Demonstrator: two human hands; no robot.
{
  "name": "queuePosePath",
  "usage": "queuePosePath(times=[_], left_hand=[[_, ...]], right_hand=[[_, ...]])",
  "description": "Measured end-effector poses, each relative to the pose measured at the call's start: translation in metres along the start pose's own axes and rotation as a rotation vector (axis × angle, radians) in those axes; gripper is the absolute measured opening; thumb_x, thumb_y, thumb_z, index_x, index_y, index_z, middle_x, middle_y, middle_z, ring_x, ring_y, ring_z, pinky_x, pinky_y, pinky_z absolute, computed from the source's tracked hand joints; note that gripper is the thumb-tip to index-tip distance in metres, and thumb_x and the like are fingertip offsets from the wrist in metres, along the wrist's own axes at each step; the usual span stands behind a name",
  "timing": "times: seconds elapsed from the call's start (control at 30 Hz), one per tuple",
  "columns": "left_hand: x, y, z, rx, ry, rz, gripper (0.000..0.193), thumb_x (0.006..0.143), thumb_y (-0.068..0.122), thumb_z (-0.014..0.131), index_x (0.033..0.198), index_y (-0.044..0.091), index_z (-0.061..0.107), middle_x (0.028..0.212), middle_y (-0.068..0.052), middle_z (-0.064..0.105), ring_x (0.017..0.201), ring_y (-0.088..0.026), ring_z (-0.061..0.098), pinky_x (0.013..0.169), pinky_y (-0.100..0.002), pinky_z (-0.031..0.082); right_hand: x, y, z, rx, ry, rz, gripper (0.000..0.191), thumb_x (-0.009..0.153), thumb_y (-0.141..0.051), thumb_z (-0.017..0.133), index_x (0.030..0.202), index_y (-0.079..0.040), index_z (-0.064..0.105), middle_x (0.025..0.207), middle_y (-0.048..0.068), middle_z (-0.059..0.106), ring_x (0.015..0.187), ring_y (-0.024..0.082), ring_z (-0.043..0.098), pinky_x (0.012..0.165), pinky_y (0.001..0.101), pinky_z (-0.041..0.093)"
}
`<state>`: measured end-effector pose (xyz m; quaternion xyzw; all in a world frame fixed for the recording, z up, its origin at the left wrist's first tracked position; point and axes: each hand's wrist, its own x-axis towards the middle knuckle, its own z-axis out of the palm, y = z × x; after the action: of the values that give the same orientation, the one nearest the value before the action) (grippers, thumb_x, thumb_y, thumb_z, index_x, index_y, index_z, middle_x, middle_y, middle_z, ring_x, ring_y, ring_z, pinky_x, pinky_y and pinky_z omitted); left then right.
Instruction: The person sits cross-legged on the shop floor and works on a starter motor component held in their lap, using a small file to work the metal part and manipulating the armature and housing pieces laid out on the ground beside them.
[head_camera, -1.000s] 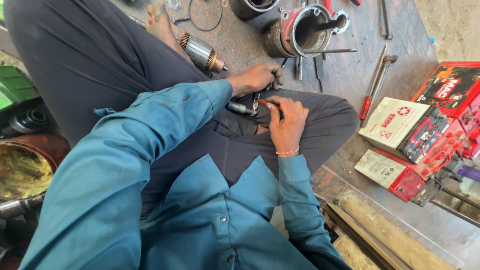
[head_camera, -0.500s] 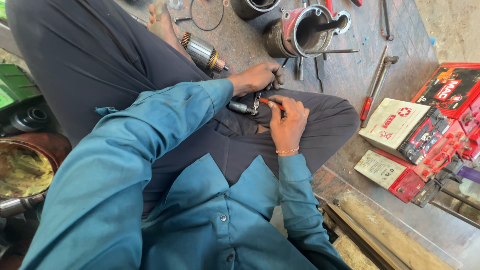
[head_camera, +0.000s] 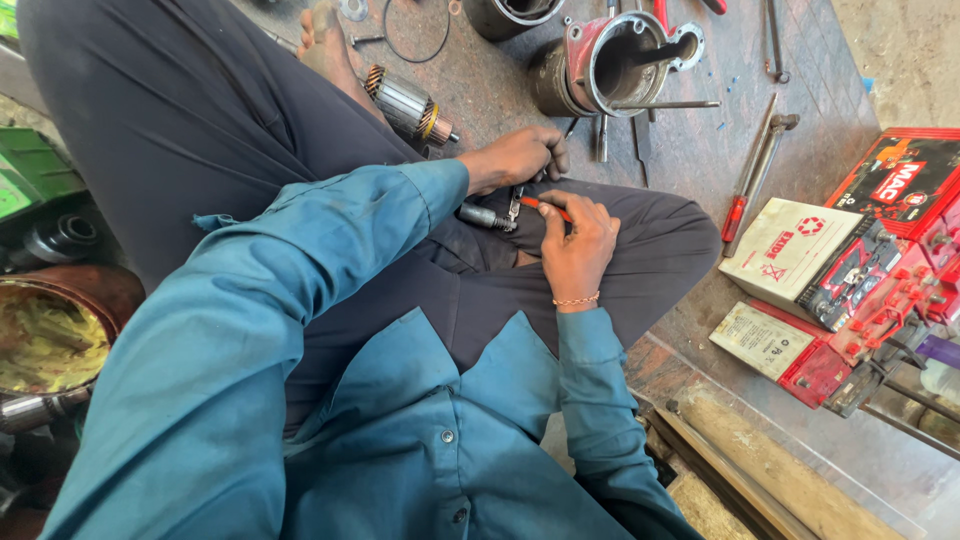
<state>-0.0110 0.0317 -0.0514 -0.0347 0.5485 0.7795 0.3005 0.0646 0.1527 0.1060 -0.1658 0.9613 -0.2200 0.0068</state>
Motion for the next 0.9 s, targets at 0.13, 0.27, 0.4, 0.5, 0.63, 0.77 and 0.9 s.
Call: queuePosePath(times=[0.13,0.27,0.4,0.5,0.63,0.77,0.9], left_hand=[[0.0002,-0.0007,-0.0003,0.01,-0.004,0.002,0.027,0.09,0.006,0.041,0.092,0.007,0.068,0.085,-0.004,0.068,0.076,-0.012,0.058,0.069,-0.027,0.048],[-0.0009,0.0006,-0.0005,0.015,-0.022,0.021,0.026,0.09,0.006,0.042,0.093,0.007,0.068,0.087,-0.004,0.068,0.077,-0.011,0.058,0.071,-0.027,0.048],[-0.0027,0.0039,0.0002,-0.004,0.002,-0.029,0.026,0.09,0.007,0.042,0.092,0.008,0.068,0.085,-0.004,0.068,0.074,-0.012,0.057,0.069,-0.027,0.047],[-0.0037,0.0053,0.0003,0.021,0.014,-0.042,0.026,0.09,0.008,0.042,0.091,0.009,0.069,0.085,-0.003,0.069,0.073,-0.012,0.057,0.069,-0.027,0.048],[-0.0039,0.0055,0.0,0.019,0.001,-0.011,0.027,0.09,0.009,0.043,0.091,0.008,0.069,0.085,-0.003,0.069,0.074,-0.011,0.057,0.069,-0.027,0.048],[-0.003,0.0051,0.0011,0.019,0.01,-0.042,0.026,0.09,0.008,0.043,0.091,0.009,0.069,0.084,-0.002,0.069,0.071,-0.011,0.055,0.067,-0.027,0.047],[0.001,0.0001,-0.0003,0.021,0.024,-0.037,0.027,0.09,0.008,0.043,0.09,0.008,0.07,0.084,-0.003,0.069,0.071,-0.011,0.057,0.067,-0.027,0.048]], right_hand=[[-0.0017,0.0006,0.0,0.009,-0.04,-0.025,0.006,0.091,-0.01,0.075,0.096,-0.013,0.075,0.092,0.0,0.072,0.082,0.022,0.059,0.081,0.0383,0.037],[-0.0006,-0.0004,0.0019,-0.029,-0.003,-0.017,0.005,0.092,-0.009,0.075,0.097,-0.012,0.075,0.092,0.001,0.071,0.083,0.023,0.061,0.08,0.0388,0.037],[-0.0019,-0.0001,-0.0029,0.039,-0.021,-0.033,0.005,0.093,-0.01,0.074,0.097,-0.013,0.074,0.093,0.001,0.072,0.084,0.022,0.062,0.08,0.0376,0.038],[-0.0039,-0.0003,-0.0047,0.05,-0.033,-0.047,0.005,0.092,-0.011,0.075,0.097,-0.012,0.075,0.092,0.001,0.073,0.081,0.022,0.062,0.08,0.0378,0.039],[-0.0029,-0.0004,-0.0011,0.047,-0.006,-0.046,0.005,0.093,-0.012,0.075,0.098,-0.012,0.075,0.093,0.001,0.073,0.084,0.022,0.063,0.081,0.0374,0.039],[-0.0024,0.0005,-0.0009,0.03,-0.031,-0.024,0.004,0.093,-0.012,0.075,0.096,-0.012,0.076,0.091,0.001,0.073,0.082,0.022,0.063,0.081,0.0375,0.039],[-0.0026,-0.001,0.0002,0.015,-0.005,-0.022,0.004,0.094,-0.012,0.075,0.098,-0.013,0.075,0.093,0.001,0.073,0.085,0.022,0.064,0.081,0.037,0.039]])
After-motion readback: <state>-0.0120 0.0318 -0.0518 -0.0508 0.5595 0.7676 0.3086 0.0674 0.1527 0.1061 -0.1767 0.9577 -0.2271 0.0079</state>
